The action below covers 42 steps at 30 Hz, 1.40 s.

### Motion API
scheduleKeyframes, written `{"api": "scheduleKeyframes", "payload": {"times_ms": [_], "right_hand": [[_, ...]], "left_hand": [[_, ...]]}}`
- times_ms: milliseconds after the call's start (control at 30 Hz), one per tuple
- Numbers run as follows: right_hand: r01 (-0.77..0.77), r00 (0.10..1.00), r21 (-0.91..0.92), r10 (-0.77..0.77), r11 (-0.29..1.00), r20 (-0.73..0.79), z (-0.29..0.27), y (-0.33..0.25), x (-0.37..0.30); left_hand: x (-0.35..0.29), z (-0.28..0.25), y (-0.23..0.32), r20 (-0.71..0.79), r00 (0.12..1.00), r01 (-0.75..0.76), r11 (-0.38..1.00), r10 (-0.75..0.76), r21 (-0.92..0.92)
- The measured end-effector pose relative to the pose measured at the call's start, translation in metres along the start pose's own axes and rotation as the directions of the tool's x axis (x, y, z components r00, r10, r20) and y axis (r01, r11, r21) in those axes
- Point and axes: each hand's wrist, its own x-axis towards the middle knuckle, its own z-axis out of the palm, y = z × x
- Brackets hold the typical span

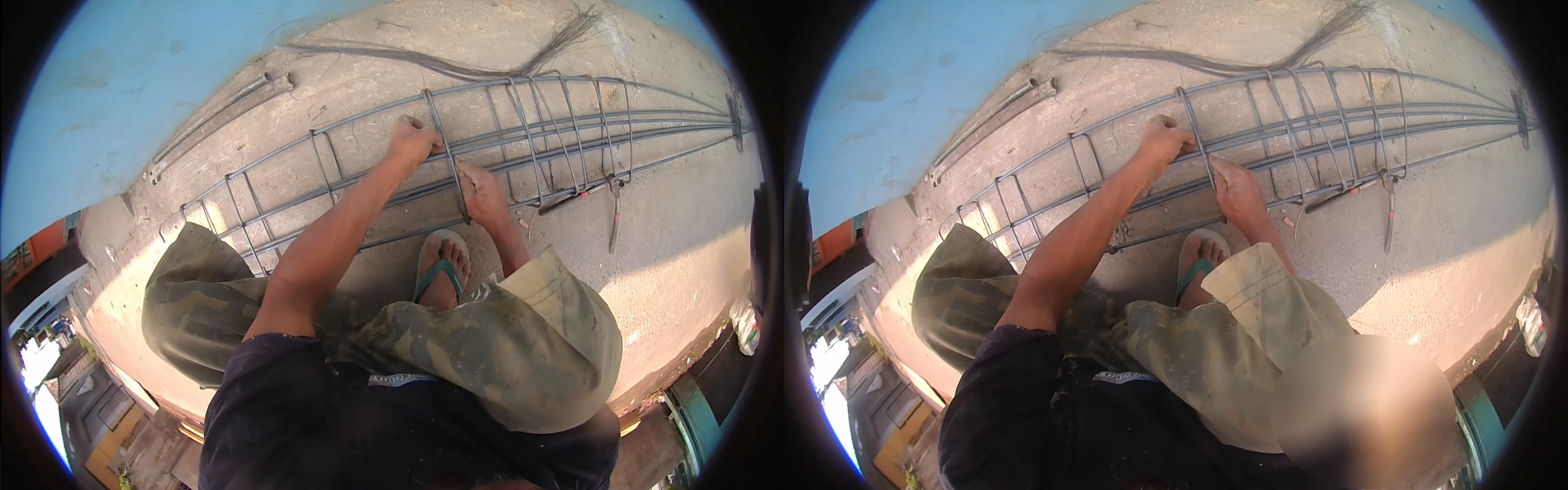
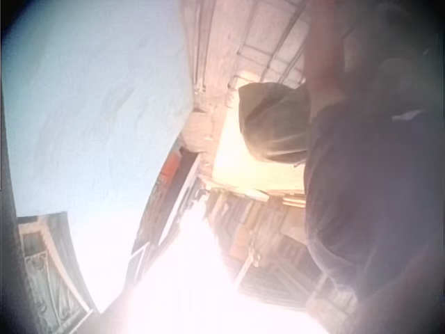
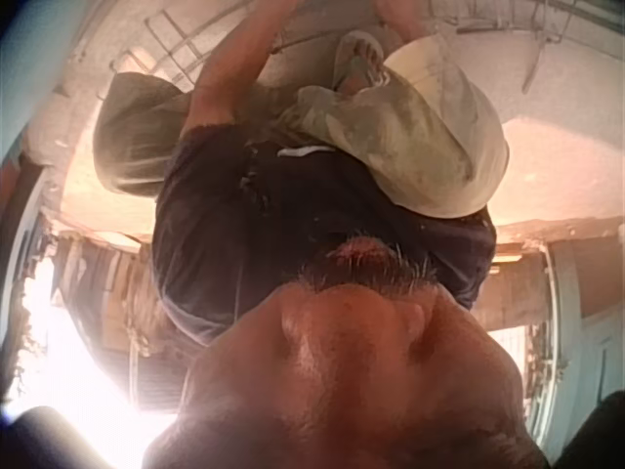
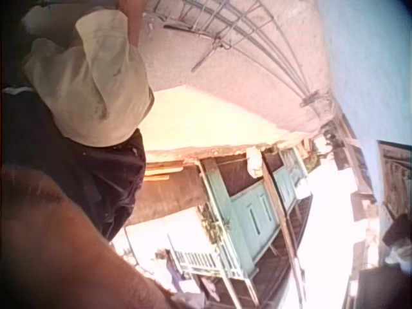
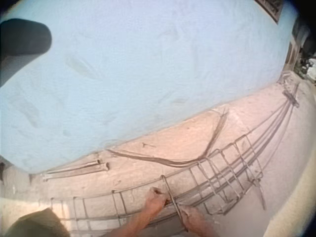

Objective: The person sits on a concrete floor and ties a rebar mesh using wire and pliers. They wrap wire around the intersections of the steel bars and twist it tight with the tool to secure the grid structure.

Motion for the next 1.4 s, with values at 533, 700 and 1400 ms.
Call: {"api": "scheduleKeyframes", "payload": {"times_ms": [533,700,1400], "right_hand": [[-0.005,0.985,-0.211,0.042,0.977,0.168,-0.033,-0.065,0.001],[0.183,0.975,-0.564,-0.074,0.805,0.211,-0.033,-0.072,0.079],[-0.664,0.746,-0.363,0.554,0.653,-0.369,-0.289,0.173,-0.096]], "left_hand": [[-0.057,0.001,-0.055,0.062,0.440,-0.826,0.376,0.896,0.420],[-0.055,0.008,-0.051,0.001,0.525,-0.775,0.477,0.851,0.415],[-0.077,0.010,-0.011,0.433,0.841,-0.508,0.197,0.324,0.838]]}}
